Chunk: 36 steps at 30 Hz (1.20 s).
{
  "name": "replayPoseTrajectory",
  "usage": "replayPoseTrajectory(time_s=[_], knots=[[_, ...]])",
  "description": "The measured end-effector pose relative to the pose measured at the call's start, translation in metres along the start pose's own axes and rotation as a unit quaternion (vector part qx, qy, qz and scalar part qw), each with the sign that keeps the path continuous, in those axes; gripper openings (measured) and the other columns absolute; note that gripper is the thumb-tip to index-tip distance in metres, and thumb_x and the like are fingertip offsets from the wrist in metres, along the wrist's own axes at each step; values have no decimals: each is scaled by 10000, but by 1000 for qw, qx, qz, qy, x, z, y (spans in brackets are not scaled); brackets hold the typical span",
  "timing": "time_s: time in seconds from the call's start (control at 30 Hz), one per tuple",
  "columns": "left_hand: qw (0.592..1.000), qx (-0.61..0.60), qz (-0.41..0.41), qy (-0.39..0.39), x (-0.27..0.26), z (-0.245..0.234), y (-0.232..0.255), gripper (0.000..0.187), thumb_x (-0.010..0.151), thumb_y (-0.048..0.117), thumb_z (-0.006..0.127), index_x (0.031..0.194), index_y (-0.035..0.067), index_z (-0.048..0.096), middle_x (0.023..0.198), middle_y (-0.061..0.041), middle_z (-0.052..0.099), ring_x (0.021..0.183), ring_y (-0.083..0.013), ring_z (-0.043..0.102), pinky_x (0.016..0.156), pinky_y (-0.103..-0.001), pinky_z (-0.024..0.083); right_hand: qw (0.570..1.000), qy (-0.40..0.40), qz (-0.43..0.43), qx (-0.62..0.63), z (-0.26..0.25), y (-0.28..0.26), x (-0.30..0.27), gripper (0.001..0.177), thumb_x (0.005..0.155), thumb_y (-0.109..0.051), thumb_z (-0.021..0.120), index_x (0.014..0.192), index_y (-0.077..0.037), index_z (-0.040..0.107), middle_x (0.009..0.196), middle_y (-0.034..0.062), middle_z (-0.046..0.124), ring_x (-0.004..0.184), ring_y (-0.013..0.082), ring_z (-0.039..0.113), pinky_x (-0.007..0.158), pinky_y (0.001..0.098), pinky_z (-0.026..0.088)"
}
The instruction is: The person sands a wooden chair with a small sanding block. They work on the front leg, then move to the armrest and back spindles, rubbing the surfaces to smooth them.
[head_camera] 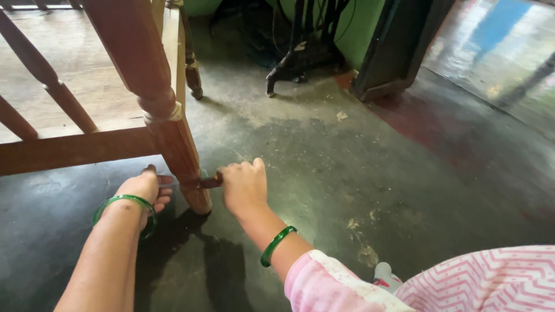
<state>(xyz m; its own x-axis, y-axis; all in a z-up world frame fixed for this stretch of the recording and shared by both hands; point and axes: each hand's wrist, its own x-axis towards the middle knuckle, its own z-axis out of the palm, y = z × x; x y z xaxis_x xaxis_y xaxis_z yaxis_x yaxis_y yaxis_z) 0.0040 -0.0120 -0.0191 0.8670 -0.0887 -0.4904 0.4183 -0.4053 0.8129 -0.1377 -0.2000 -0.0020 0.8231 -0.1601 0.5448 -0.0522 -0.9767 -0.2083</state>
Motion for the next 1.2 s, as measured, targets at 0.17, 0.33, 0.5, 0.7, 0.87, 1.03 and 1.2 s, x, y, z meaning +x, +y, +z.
replayPoseTrajectory(time_s=[0.17, 0.33, 0.5, 0.7, 0.87, 1.03, 1.2], knots=[[1000, -13, -8, 21, -9, 3, 12, 581, 1089, 478, 301, 1035, 102, 740, 995, -70, 729, 754, -188, 608, 662, -340, 487, 992, -86, 68, 54, -18, -17, 4, 190, 801, -153, 628, 775, -248, 791, 777, 62, 741, 797, 254, 707, 811, 436, 389], [998, -16, -13, 56, -17, 3, 13, 538, 1091, 472, 351, 1045, 83, 721, 1006, -108, 716, 810, -219, 644, 703, -361, 497, 999, -30, 32, 31, -6, -18, 6, 177, 836, -167, 624, 812, -240, 783, 796, 61, 741, 806, 273, 706, 757, 452, 396], [999, -20, -17, 33, -27, -5, 9, 499, 1076, 453, 360, 1101, 80, 692, 996, -89, 715, 822, -217, 664, 719, -352, 507, 990, -35, 133, 26, 4, 31, 6, 146, 819, -204, 643, 846, -235, 783, 821, 78, 742, 816, 286, 706, 731, 443, 413], [1000, -12, -3, 15, -33, -7, 2, 533, 1081, 454, 331, 1120, 80, 708, 982, -79, 721, 787, -189, 625, 704, -322, 517, 999, 8, 47, 1, 7, -5, -9, 198, 856, -125, 598, 828, -206, 777, 845, 66, 752, 836, 272, 707, 801, 456, 408], [1000, -13, 2, 24, -31, -3, 8, 514, 1078, 450, 345, 1137, 90, 707, 1004, -75, 712, 806, -186, 619, 720, -330, 509, 992, -109, 63, -14, -20, -36, -4, 166, 845, -154, 616, 793, -200, 766, 815, 73, 739, 847, 267, 703, 826, 437, 398], [1000, -2, 13, 22, -32, 1, 10, 495, 1077, 439, 353, 1146, 102, 709, 1020, -89, 707, 837, -199, 631, 739, -353, 502, 986, -150, 73, 30, -18, -40, 4, 138, 784, -149, 631, 765, -195, 760, 807, 93, 733, 826, 293, 706, 816, 434, 395], [1000, 0, 8, 22, -34, -5, 7, 491, 1076, 427, 357, 1155, 96, 711, 1004, -68, 706, 810, -181, 597, 733, -337, 506, 995, -43, 92, -22, 2, 9, -3, 215, 902, -171, 598, 759, -182, 758, 828, 102, 737, 849, 295, 712, 740, 458, 408]])
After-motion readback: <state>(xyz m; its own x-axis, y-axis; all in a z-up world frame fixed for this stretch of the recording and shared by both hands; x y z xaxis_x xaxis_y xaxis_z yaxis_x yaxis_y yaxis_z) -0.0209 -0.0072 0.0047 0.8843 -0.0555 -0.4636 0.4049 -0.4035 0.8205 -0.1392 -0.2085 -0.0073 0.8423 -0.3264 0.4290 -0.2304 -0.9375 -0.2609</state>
